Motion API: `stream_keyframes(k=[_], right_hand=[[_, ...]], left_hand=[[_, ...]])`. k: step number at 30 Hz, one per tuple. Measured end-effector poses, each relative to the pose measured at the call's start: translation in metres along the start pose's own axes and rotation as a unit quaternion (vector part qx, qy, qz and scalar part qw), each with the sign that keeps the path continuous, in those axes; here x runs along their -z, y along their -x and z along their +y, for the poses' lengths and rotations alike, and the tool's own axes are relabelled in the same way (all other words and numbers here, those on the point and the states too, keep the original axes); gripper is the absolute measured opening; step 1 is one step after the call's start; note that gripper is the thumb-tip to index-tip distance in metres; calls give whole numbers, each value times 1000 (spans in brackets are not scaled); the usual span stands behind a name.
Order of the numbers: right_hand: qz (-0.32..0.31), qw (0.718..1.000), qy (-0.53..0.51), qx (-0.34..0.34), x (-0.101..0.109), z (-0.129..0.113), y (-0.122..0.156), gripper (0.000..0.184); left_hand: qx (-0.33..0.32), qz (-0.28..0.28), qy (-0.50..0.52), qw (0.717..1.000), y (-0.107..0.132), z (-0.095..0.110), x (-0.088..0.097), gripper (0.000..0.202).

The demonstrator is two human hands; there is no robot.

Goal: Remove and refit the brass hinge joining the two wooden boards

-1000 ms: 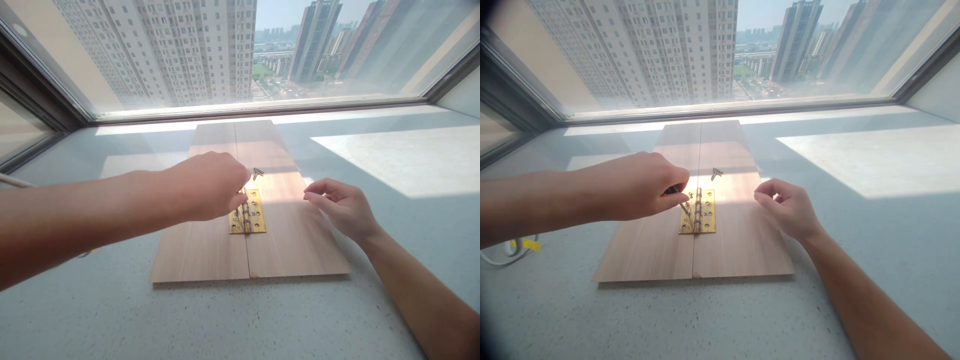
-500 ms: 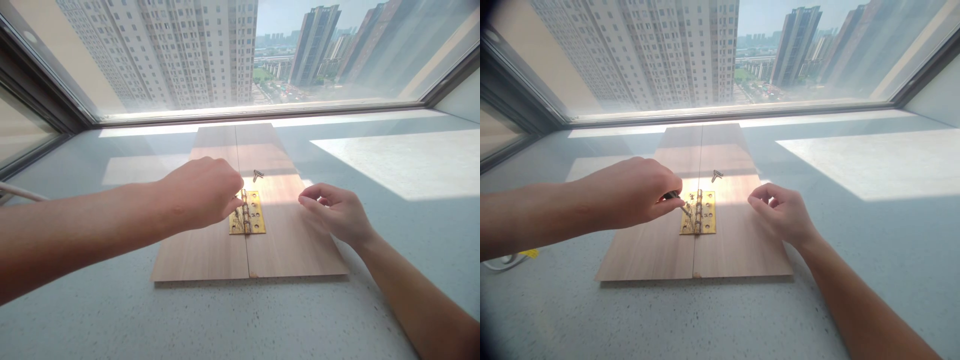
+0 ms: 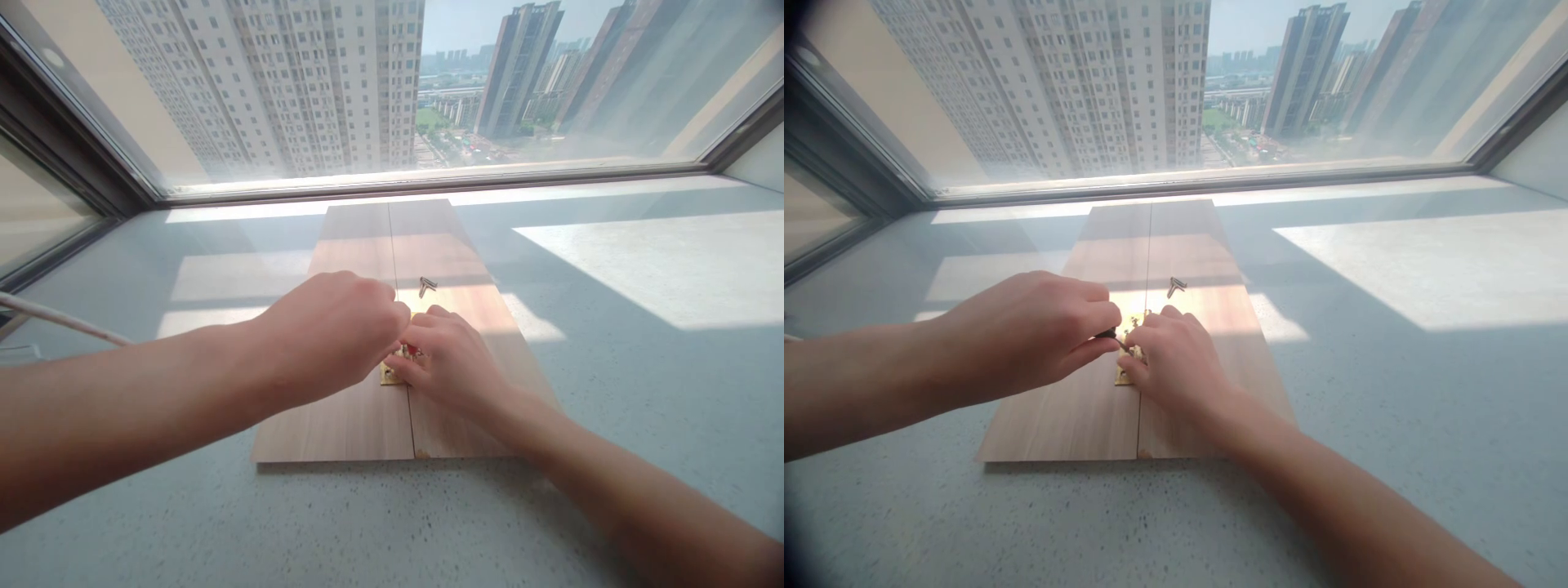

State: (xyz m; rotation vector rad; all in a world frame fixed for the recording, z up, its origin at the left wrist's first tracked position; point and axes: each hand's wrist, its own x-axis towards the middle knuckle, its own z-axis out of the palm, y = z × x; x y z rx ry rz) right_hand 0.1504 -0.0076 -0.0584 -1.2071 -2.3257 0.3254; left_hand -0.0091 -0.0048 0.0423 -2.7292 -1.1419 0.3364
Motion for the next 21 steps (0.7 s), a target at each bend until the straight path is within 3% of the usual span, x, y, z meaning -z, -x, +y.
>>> stream_keyframes(k=[9,16,21], right_hand=[[-4,999,-48,3,-6,10,-12,21],[-12,994,-105,-16,-5,10,-12,23],[-25,994,-105,-15,-5,10,-13,18]], left_hand=[[25,-11,25,999,-6,-5,2,20],[145,-46,122,981,-8,-15,2,44],[109,-63,117,985,-12,-12,7,34]])
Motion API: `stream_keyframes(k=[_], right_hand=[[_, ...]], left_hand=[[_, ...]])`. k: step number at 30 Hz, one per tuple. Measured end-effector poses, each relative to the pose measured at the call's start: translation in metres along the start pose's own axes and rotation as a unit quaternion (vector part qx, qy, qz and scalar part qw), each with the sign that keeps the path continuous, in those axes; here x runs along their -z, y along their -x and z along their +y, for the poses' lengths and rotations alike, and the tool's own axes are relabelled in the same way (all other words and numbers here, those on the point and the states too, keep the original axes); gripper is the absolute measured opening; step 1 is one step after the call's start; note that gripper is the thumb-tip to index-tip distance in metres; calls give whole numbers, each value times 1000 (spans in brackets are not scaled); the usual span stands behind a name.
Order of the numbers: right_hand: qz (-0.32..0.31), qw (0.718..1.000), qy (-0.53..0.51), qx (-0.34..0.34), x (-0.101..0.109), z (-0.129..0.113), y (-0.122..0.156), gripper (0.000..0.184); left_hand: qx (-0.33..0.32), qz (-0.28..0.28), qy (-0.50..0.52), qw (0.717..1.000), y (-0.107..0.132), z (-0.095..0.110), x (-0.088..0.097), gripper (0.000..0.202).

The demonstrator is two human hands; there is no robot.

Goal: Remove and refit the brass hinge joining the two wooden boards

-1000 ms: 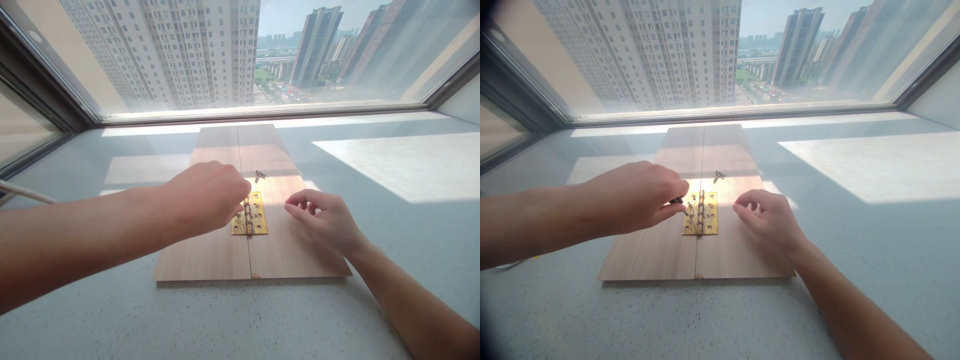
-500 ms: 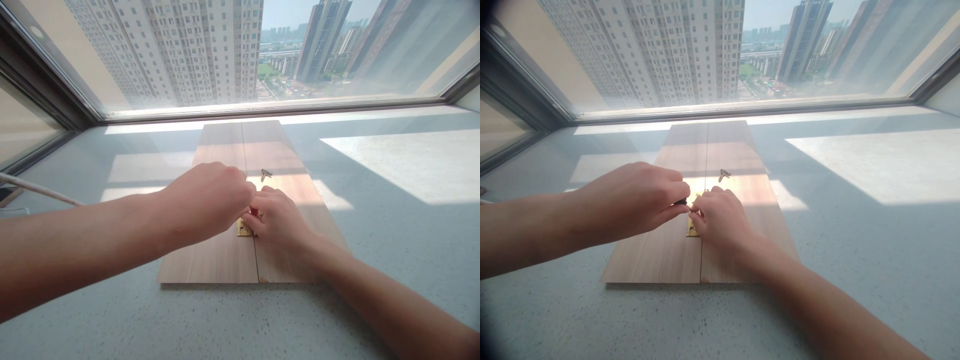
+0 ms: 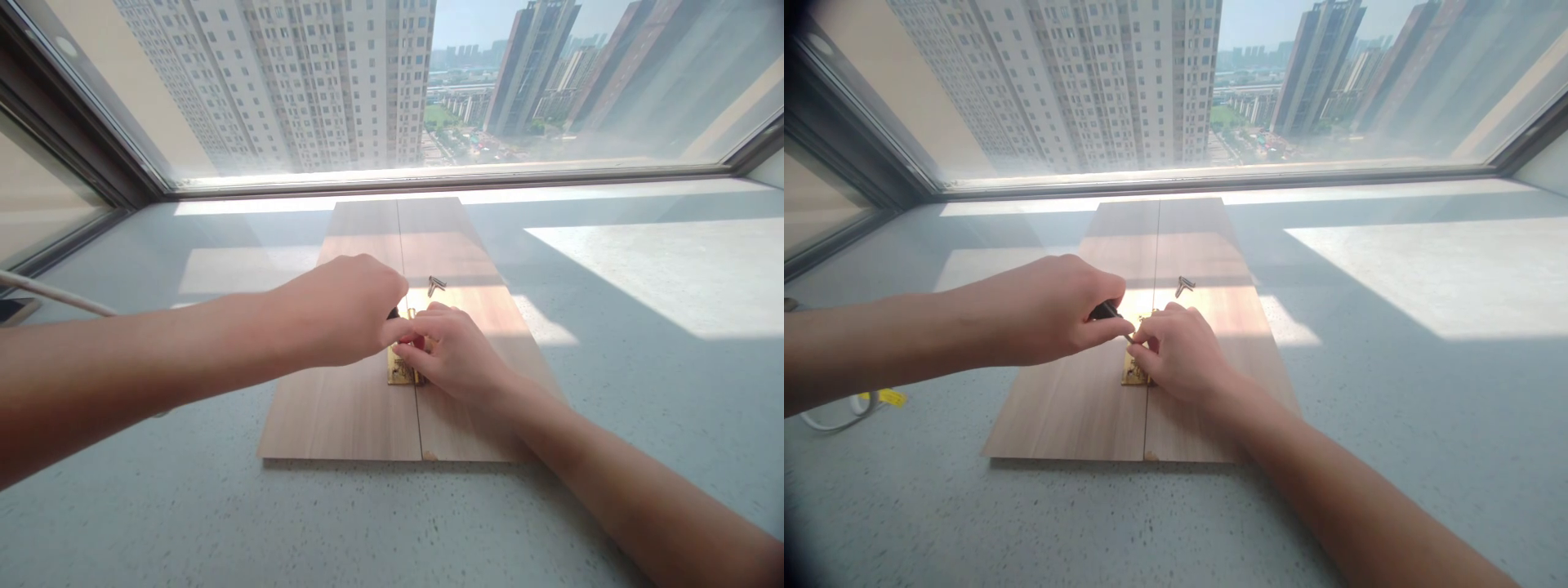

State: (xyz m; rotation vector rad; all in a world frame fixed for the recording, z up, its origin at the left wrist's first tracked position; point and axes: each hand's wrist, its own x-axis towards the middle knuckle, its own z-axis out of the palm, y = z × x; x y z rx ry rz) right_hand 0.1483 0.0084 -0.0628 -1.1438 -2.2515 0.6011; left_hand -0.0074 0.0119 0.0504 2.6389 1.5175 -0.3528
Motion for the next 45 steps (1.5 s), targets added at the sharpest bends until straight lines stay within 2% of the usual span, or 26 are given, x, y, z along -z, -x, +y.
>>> stream_keyframes(k=[5,7,12,18,20,22,25,29,32,36,41,43,45], right_hand=[[14,1000,12,9,-3,3,0,15],[29,999,17,18,-5,4,1,13],[33,999,12,25,-9,7,1,13],[28,999,20,19,-8,7,0,16],[30,999,15,29,-2,5,1,18],[52,998,7,30,8,4,6,18],[123,992,5,-7,29,9,19,17],[195,977,22,-83,53,32,44,18],[247,956,36,-151,64,55,59,19],[260,939,23,-223,69,71,66,25],[268,939,13,-213,70,69,66,23],[269,939,15,-213,70,67,66,22],[268,939,13,-215,69,66,66,21]], left_hand=[[-8,-9,65,998,-2,4,7,13],[-6,-16,79,997,-3,3,7,14],[13,-12,31,999,-4,3,3,34],[-10,-11,63,998,-1,4,4,10],[-18,-3,42,999,0,5,3,12],[-18,-1,2,1000,1,7,2,24],[-21,-15,-34,999,1,10,2,34],[-52,-17,-3,999,2,8,3,14],[-37,-24,-1,999,2,5,5,14],[-23,-45,-39,998,2,6,2,34],[-101,13,-28,994,7,7,-7,19],[-74,19,-12,997,8,4,-7,16],[-8,1,16,1000,5,2,-4,22]])
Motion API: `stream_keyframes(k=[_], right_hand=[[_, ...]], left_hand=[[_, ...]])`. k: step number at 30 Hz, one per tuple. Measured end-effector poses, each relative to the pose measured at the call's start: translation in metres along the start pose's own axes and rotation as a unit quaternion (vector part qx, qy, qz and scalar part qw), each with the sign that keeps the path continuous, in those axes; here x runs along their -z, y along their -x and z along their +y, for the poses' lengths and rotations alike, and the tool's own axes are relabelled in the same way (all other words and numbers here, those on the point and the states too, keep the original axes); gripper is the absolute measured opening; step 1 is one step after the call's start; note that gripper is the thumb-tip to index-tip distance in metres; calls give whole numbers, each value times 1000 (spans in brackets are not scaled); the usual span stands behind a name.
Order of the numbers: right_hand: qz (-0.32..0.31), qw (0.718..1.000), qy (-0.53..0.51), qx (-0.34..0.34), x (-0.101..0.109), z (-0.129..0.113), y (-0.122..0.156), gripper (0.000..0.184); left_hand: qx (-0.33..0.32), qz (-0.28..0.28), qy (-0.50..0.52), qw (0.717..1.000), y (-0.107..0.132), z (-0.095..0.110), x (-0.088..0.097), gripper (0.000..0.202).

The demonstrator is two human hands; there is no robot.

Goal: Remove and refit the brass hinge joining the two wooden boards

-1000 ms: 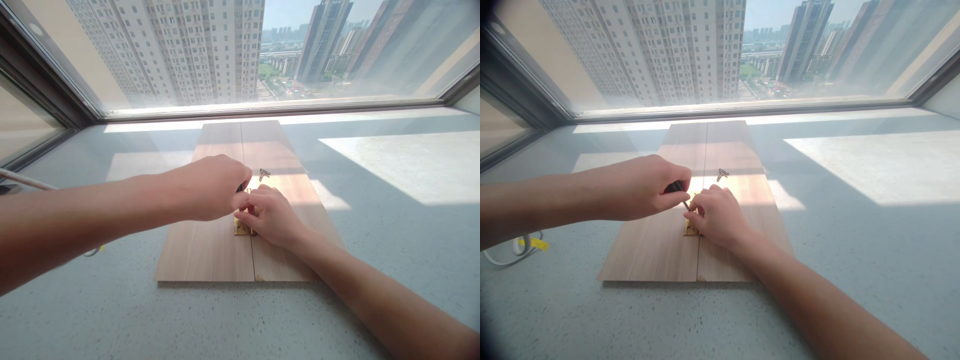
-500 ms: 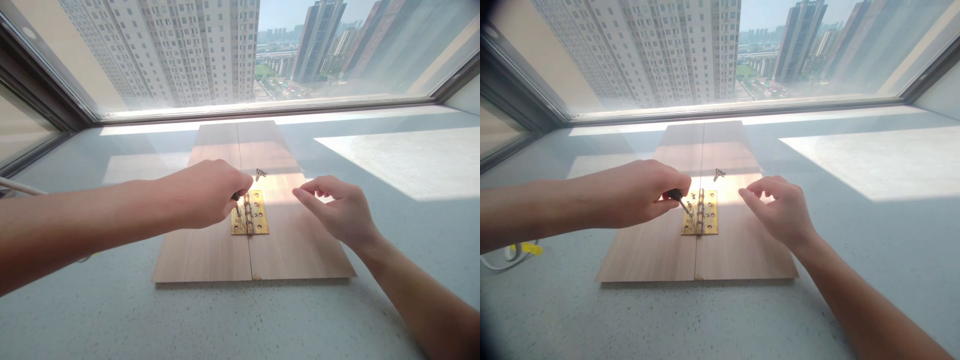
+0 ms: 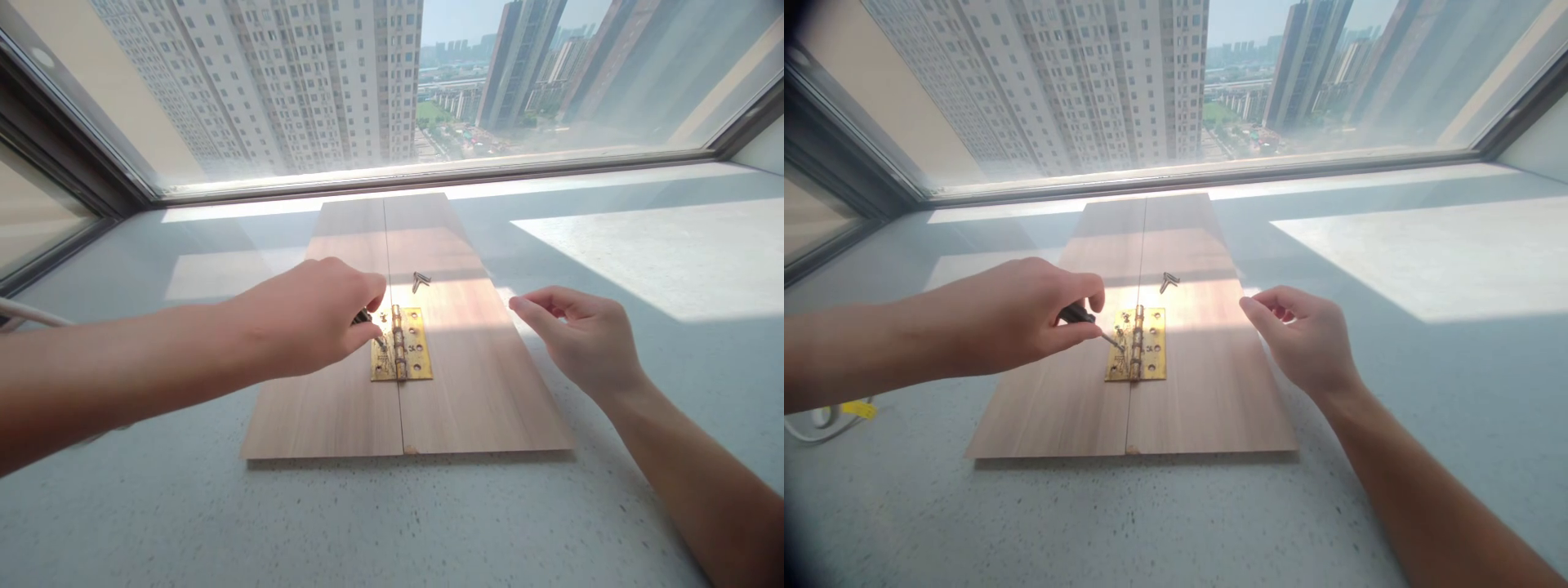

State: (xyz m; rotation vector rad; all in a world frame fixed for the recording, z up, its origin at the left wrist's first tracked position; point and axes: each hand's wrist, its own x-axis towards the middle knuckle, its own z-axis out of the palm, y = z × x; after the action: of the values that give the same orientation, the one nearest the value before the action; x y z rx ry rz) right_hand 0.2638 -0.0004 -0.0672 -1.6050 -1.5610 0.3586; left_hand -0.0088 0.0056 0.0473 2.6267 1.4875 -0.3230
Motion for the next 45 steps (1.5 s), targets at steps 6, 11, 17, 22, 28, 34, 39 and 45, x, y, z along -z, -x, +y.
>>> stream_keyframes(k=[6,11,17,22,28,34,39,45], right_hand=[[-10,1000,-12,14,-1,0,2,19],[-23,999,-18,25,-2,-2,5,19],[-35,999,-10,27,-4,-7,6,21],[-37,999,-22,27,-6,-8,8,21],[-48,998,-29,27,-7,-9,9,20],[-67,997,-31,25,-7,-11,10,22],[-63,997,-33,27,-6,-13,11,20],[-73,996,-34,31,-8,-12,10,21]], left_hand=[[88,-92,67,990,-13,2,8,37],[-192,-65,-120,972,-12,5,6,15],[-31,-67,-34,997,-7,8,7,29],[124,-156,46,979,-12,10,5,41],[-134,-101,-129,977,-8,7,7,20],[159,-152,128,967,-10,14,12,41],[10,-90,-1,996,-13,11,6,28],[-20,-93,2,995,-12,1,3,19]])
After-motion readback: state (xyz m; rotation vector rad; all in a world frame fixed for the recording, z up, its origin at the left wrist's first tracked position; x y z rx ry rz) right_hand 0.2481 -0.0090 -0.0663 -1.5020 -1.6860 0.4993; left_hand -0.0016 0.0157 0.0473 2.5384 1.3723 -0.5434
